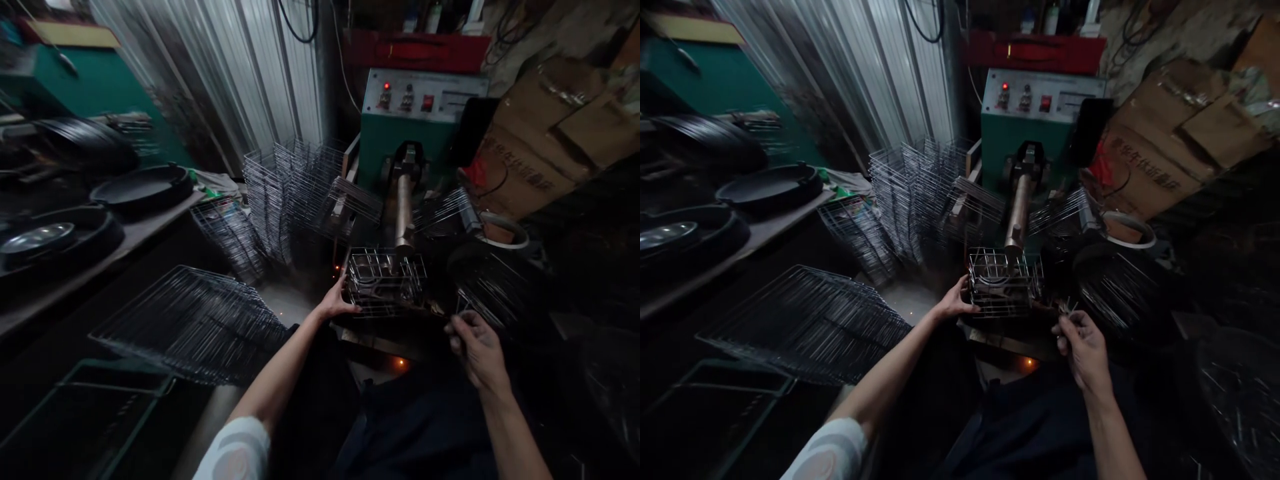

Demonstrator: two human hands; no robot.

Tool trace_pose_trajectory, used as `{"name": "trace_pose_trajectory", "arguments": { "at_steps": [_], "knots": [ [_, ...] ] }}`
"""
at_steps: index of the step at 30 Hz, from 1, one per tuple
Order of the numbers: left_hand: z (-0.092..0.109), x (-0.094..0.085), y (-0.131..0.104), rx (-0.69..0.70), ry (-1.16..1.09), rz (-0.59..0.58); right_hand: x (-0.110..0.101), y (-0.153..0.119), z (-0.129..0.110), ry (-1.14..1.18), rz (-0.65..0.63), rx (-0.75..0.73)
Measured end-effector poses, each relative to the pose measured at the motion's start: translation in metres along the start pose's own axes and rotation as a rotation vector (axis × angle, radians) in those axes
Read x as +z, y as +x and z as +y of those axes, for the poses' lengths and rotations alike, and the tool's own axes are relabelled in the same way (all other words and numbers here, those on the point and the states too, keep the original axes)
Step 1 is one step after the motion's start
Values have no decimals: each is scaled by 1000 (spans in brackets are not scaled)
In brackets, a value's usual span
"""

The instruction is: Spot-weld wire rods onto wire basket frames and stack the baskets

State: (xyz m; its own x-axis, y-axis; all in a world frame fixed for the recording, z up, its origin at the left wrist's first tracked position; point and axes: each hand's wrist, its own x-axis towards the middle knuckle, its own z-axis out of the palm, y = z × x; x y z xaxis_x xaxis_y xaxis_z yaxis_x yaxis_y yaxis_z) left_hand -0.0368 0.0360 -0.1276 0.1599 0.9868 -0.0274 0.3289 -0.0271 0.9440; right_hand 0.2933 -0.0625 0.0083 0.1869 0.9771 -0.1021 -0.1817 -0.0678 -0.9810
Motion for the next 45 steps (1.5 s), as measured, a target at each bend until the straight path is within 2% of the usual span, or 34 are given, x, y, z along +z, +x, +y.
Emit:
{"name": "trace_pose_trajectory", "arguments": {
  "at_steps": [4,7,9,11,14,17,20,23,26,32,39,45],
  "knots": [
    [28,-4,-44,158,252,-26,3,-21,-19,-75,-237,63],
    [61,7,-58,172,399,-39,13,-25,-31,-164,-537,58],
    [84,18,-57,192,528,-60,24,-20,-33,-323,-731,-15],
    [103,27,-52,242,641,-70,35,-10,-26,-558,-813,-179],
    [121,33,-48,282,724,-41,46,5,-3,-873,-770,-489],
    [130,33,-45,279,720,10,50,16,23,-1133,-687,-731],
    [137,32,-42,265,696,58,49,18,37,-1323,-623,-921],
    [143,33,-40,262,683,86,44,17,41,-1375,-569,-1047],
    [147,34,-42,281,687,108,38,17,42,-1327,-522,-1080],
    [147,34,-41,297,700,162,32,26,44,-1199,-513,-1075],
    [148,29,-23,300,705,185,41,43,40,-1246,-491,-1064],
    [149,26,-15,282,718,161,47,48,32,-1238,-488,-1031]
  ]
}}
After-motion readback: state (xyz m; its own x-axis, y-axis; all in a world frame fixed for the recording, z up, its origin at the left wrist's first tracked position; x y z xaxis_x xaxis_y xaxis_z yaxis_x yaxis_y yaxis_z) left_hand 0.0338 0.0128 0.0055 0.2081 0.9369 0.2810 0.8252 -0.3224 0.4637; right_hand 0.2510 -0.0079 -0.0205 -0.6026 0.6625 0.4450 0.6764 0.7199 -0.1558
